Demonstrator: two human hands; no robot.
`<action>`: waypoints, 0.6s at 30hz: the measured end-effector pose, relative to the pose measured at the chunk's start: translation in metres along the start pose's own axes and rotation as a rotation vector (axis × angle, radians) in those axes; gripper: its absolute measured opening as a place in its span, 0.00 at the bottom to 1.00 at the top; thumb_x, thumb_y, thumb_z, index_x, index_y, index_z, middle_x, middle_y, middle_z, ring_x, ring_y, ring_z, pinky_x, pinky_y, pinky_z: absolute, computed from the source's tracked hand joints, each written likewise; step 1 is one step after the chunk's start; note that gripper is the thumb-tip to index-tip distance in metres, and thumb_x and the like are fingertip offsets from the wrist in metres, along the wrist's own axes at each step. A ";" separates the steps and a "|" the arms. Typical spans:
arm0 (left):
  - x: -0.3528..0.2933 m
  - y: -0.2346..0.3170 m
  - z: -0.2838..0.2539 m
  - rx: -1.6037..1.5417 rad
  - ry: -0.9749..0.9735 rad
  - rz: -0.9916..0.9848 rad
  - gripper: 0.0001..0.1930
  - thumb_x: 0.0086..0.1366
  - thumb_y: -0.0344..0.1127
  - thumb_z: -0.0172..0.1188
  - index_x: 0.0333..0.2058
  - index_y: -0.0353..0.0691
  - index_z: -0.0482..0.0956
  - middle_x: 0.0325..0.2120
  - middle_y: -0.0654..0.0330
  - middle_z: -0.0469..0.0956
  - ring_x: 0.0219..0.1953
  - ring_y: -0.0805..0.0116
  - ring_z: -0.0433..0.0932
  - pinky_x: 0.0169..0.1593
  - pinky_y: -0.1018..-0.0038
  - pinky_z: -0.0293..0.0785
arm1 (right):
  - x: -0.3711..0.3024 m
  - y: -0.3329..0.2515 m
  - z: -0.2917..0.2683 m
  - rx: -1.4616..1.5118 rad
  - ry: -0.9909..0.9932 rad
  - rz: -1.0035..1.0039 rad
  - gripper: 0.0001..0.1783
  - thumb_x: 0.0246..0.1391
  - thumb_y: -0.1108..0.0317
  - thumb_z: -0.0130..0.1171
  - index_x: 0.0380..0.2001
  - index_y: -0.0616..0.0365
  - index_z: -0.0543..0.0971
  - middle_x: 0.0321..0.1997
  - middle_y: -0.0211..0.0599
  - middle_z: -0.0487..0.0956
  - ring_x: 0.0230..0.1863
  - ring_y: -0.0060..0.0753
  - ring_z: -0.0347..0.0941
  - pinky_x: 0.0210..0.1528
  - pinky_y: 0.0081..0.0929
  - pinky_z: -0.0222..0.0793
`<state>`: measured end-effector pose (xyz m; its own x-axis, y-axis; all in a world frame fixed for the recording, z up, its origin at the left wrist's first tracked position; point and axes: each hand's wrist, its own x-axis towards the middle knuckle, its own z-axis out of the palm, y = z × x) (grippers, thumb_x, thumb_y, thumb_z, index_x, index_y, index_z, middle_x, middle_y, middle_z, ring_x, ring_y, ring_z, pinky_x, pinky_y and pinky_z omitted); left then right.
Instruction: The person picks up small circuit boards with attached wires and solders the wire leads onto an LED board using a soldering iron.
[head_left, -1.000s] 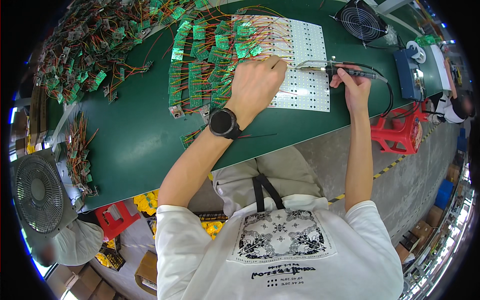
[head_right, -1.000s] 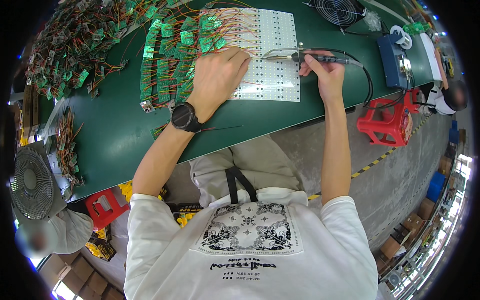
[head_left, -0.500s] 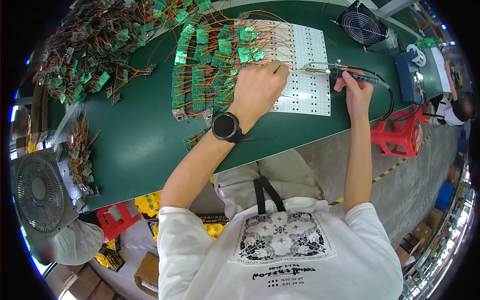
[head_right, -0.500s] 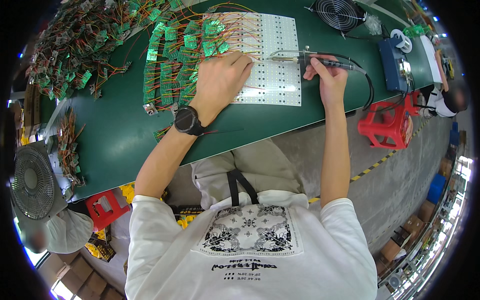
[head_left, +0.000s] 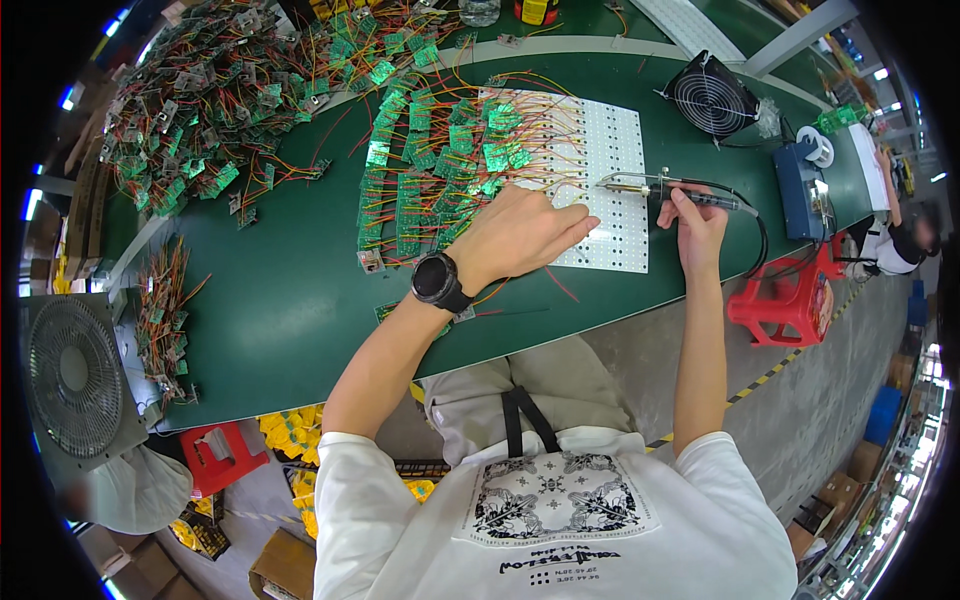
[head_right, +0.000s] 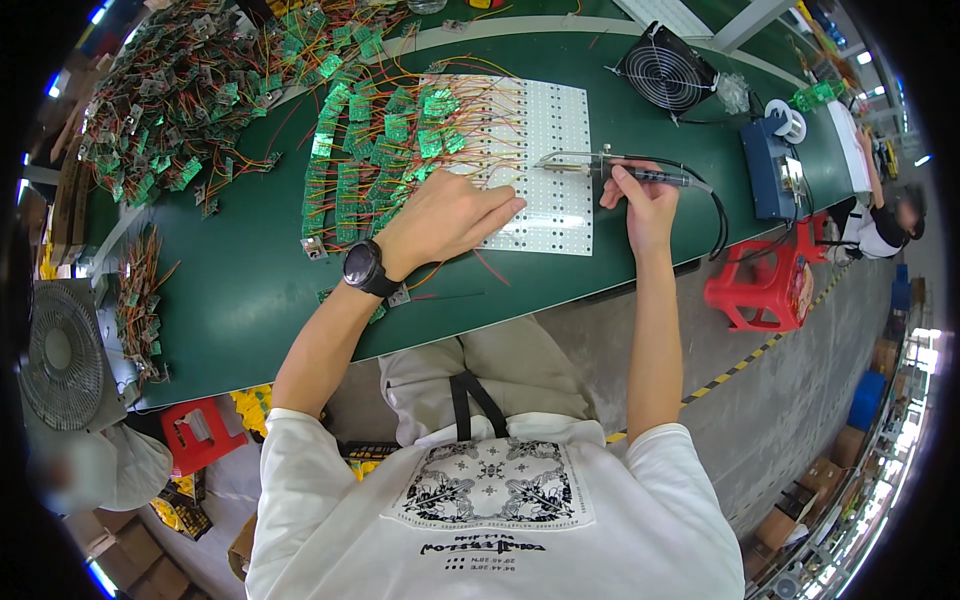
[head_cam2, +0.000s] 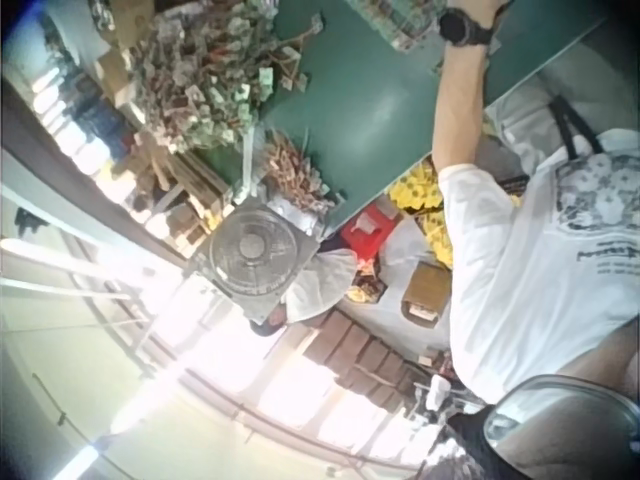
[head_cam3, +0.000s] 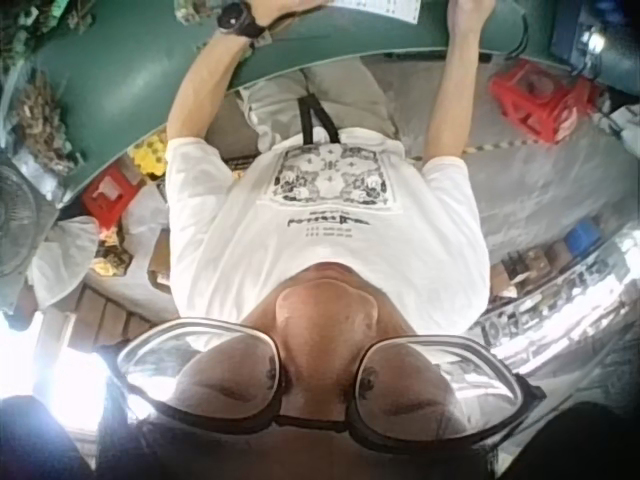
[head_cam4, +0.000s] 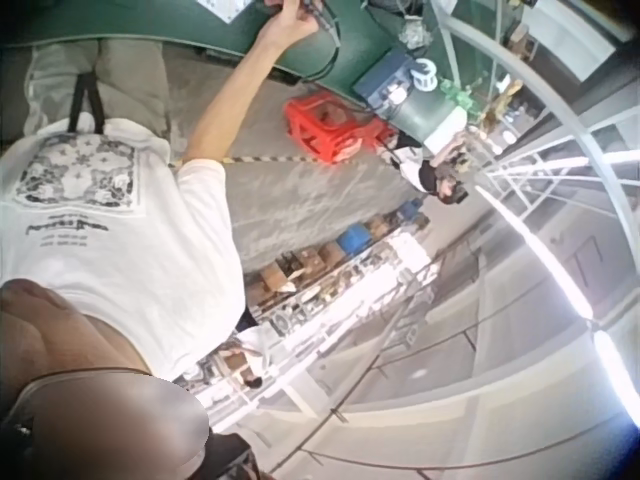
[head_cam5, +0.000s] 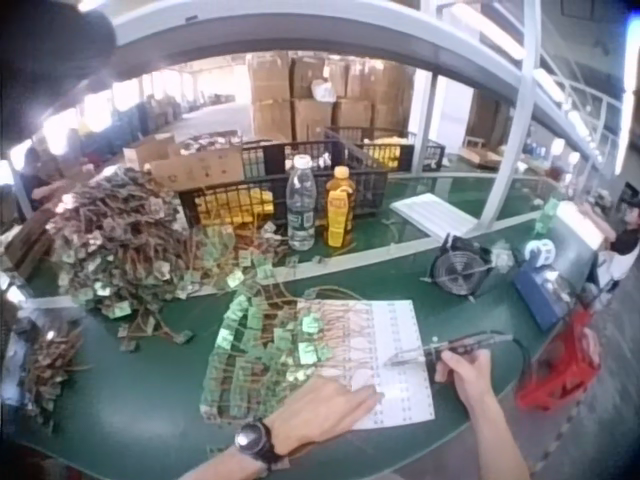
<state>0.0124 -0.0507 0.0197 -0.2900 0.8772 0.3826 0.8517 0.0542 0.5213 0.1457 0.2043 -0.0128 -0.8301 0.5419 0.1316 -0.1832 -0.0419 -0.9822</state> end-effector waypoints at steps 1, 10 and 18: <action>0.000 0.000 -0.001 0.000 -0.030 0.000 0.15 0.66 0.39 0.51 0.23 0.39 0.74 0.13 0.52 0.71 0.17 0.50 0.71 0.25 0.60 0.65 | 0.000 0.000 0.000 0.001 0.000 0.000 0.11 0.54 0.75 0.58 0.40 0.70 0.76 0.25 0.40 0.78 0.21 0.27 0.74 0.24 0.19 0.66; 0.004 0.003 0.003 -0.006 0.058 0.012 0.12 0.65 0.37 0.52 0.25 0.37 0.74 0.22 0.53 0.72 0.25 0.52 0.73 0.28 0.61 0.68 | 0.001 -0.001 -0.001 -0.008 -0.012 -0.012 0.11 0.55 0.75 0.58 0.41 0.69 0.76 0.26 0.39 0.78 0.21 0.26 0.74 0.24 0.19 0.66; 0.001 -0.006 0.015 0.170 0.206 0.063 0.06 0.58 0.33 0.59 0.27 0.38 0.76 0.25 0.59 0.73 0.30 0.59 0.76 0.30 0.65 0.73 | -0.002 -0.004 0.004 -0.043 -0.012 -0.008 0.11 0.54 0.75 0.59 0.40 0.69 0.76 0.27 0.40 0.78 0.22 0.26 0.74 0.26 0.19 0.67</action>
<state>0.0133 -0.0424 0.0052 -0.3018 0.7669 0.5663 0.9269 0.0970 0.3626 0.1462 0.2003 -0.0091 -0.8350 0.5318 0.1410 -0.1673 -0.0012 -0.9859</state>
